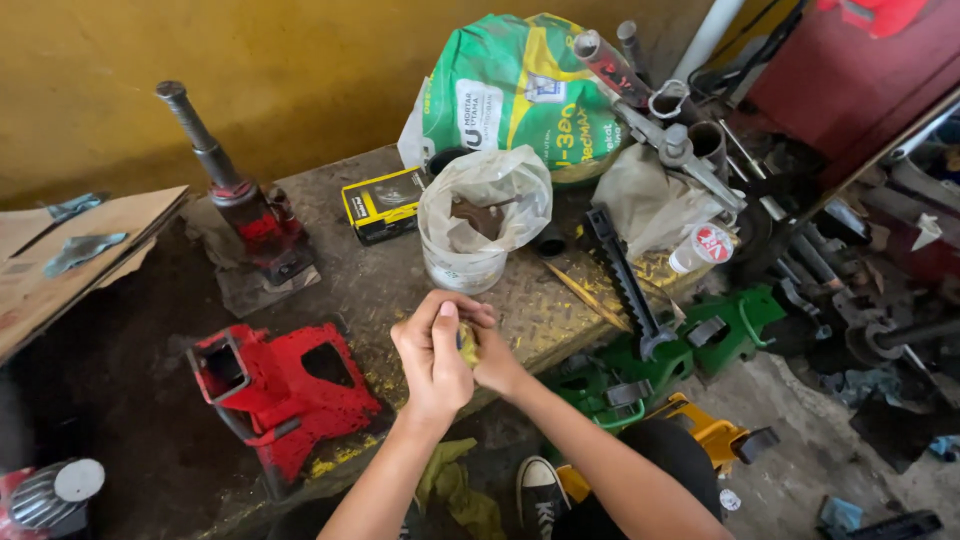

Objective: Cleaning and inspecting automotive jack stand components.

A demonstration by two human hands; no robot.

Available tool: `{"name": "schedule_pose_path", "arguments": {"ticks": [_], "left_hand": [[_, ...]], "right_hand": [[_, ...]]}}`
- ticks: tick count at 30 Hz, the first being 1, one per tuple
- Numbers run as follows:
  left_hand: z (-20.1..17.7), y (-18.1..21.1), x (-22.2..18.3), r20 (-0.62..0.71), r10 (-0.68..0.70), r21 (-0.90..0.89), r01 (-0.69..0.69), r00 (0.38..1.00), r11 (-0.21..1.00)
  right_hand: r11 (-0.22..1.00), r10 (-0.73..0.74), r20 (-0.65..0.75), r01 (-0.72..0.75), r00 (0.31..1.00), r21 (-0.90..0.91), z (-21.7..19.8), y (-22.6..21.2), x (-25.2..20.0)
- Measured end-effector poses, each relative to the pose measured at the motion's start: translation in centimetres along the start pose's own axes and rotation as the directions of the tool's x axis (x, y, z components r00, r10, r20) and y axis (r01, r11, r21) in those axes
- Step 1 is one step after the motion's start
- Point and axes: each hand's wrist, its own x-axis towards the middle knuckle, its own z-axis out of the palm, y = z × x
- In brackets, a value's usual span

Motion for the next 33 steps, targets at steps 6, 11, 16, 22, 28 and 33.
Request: {"name": "schedule_pose_path", "arguments": {"ticks": [6, 11, 16, 22, 28, 33], "left_hand": [[-0.1, 0.3, 0.5, -0.002, 0.004, -0.011, -0.004, 1.0, 1.0], [-0.2, 0.6, 0.8, -0.006, 0.022, 0.045, -0.021, 1.0, 0.999], [-0.4, 0.5, 0.5, 0.019, -0.04, -0.059, 0.041, 0.999, 0.997], [-1.4, -1.2, 0.1, -0.02, -0.046, -0.139, 0.043, 0.999, 0.989], [-0.5, 0.2, -1.0, 0.084, 0.052, -0.018, -0.05, 0.995, 0.999], [-0.5, -0.2, -0.3, 0.092, 0.056, -0.01, -0.056, 0.994, 0.998]], "right_hand": [[0.986, 0.051, 0.098, -0.066, 0.994, 0.153, -1.6, -5.9, -0.9], [0.974, 0.016, -0.09, 0.005, 0.996, 0.229, -0.7, -13.7, -3.3], [0.935, -0.352, -0.149, 0.353, 0.924, -0.021, 0.7, -12.5, -4.0], [0.955, -0.26, -0.239, 0.212, 0.936, -0.208, 1.7, -4.0, -2.2], [0.961, -0.05, -0.178, 0.096, 0.983, 0.258, 1.3, 3.0, -1.0], [0.996, 0.085, -0.212, -0.076, 0.974, 0.052, 1.3, -0.5, -1.0]]}}
